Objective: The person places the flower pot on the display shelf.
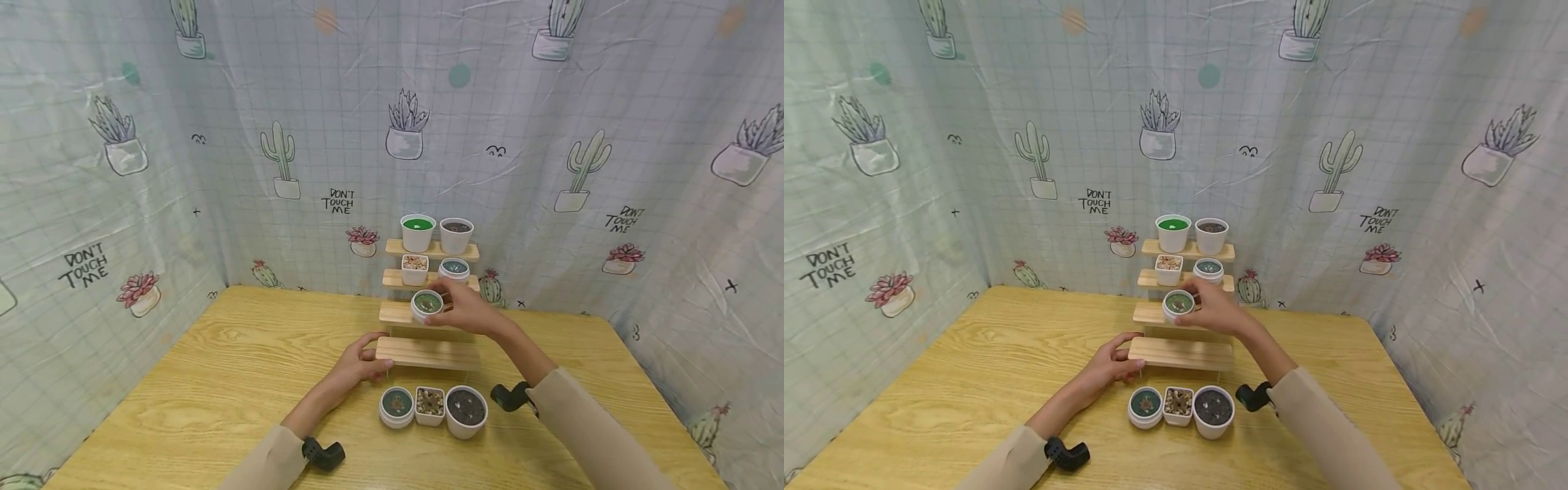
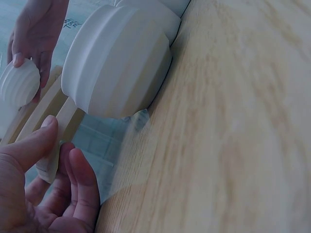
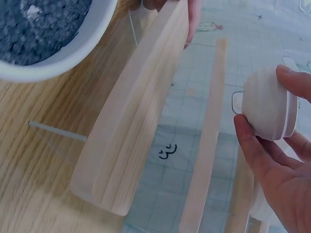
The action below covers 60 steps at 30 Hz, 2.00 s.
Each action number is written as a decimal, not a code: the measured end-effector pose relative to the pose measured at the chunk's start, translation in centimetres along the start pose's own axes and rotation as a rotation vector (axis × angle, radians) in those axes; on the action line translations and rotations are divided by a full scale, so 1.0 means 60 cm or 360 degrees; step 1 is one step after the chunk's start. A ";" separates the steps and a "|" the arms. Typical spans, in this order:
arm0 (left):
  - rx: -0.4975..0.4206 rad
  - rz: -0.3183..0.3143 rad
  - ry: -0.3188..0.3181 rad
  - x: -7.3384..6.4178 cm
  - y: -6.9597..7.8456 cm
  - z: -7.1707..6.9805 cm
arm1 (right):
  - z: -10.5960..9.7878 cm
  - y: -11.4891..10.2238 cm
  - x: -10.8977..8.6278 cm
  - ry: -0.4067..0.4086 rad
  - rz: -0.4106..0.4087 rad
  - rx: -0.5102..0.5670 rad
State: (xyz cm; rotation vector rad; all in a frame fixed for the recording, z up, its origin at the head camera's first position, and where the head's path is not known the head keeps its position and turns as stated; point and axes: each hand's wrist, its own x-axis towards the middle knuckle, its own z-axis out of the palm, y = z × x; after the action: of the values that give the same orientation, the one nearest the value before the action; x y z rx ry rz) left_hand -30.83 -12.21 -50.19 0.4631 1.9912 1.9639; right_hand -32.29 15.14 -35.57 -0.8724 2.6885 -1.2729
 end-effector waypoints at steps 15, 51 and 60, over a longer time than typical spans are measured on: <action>-0.0003 -0.0015 0.0010 0.000 -0.001 -0.001 | 0.019 -0.001 0.022 0.0054 0.0036 -0.0042; -0.0001 -0.0007 -0.0004 0.005 0.000 0.000 | 0.044 0.002 0.031 0.0168 0.0085 -0.0049; -0.0011 -0.0007 -0.0003 0.003 0.002 0.001 | 0.047 0.002 0.030 0.0180 0.0099 -0.0055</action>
State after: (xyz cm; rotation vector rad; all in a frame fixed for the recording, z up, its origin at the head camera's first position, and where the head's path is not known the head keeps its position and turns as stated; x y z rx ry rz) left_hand -30.95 -12.08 -50.07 0.4585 1.9823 1.9664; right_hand -33.13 12.32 -37.18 -0.7346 2.8081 -1.3046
